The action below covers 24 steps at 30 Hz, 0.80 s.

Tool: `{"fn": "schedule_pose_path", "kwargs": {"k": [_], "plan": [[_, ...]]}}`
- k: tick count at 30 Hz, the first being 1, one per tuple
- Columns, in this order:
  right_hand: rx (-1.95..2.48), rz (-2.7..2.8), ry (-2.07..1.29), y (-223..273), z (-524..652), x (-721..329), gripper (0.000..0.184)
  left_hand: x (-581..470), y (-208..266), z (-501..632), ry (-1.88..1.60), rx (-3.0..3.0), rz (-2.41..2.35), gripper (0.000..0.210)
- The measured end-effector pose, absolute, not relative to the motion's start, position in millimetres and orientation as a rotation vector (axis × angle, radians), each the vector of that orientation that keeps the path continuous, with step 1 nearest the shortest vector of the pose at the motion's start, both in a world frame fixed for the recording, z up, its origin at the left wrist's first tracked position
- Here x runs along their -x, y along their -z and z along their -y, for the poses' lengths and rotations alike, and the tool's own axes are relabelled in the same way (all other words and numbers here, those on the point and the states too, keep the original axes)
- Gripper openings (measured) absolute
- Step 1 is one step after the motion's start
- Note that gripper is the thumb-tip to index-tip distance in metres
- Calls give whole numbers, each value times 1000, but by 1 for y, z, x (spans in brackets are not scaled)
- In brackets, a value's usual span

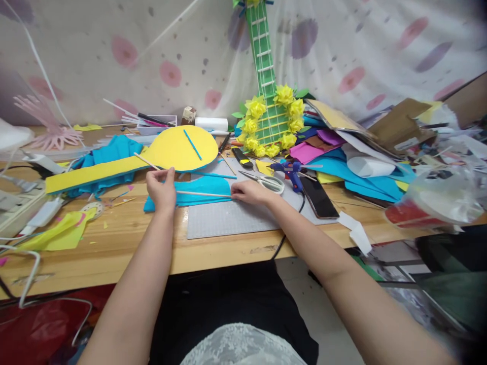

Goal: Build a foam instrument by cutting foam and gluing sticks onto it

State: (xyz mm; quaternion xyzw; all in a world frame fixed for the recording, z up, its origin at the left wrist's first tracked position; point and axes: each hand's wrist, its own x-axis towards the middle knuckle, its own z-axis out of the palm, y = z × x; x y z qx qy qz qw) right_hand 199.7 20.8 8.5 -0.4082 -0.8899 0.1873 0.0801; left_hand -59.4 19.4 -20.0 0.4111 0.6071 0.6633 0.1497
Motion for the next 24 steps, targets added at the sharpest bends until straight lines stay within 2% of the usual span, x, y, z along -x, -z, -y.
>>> {"fn": "schedule_pose_path", "kwargs": {"k": [3,7,10,21,24], "plan": [[1256,2595,-514,-3,-12,-200,12,61,23,-19,-1843,-1307,-1851,25],[1237,2501,-532,8,-10,-193,14,62,29,-18,-1428,-1583,-1844,15],[1225,2467,-529,15,-10,-192,14,63,33,-18,-1275,-1668,-1816,13],[1240,2442,-538,16,-9,-197,15,74,23,-21,-1546,-1249,-1739,8],[1243,2428,-559,16,-9,-198,15,71,17,-16,-1579,-1377,-1681,11]]}}
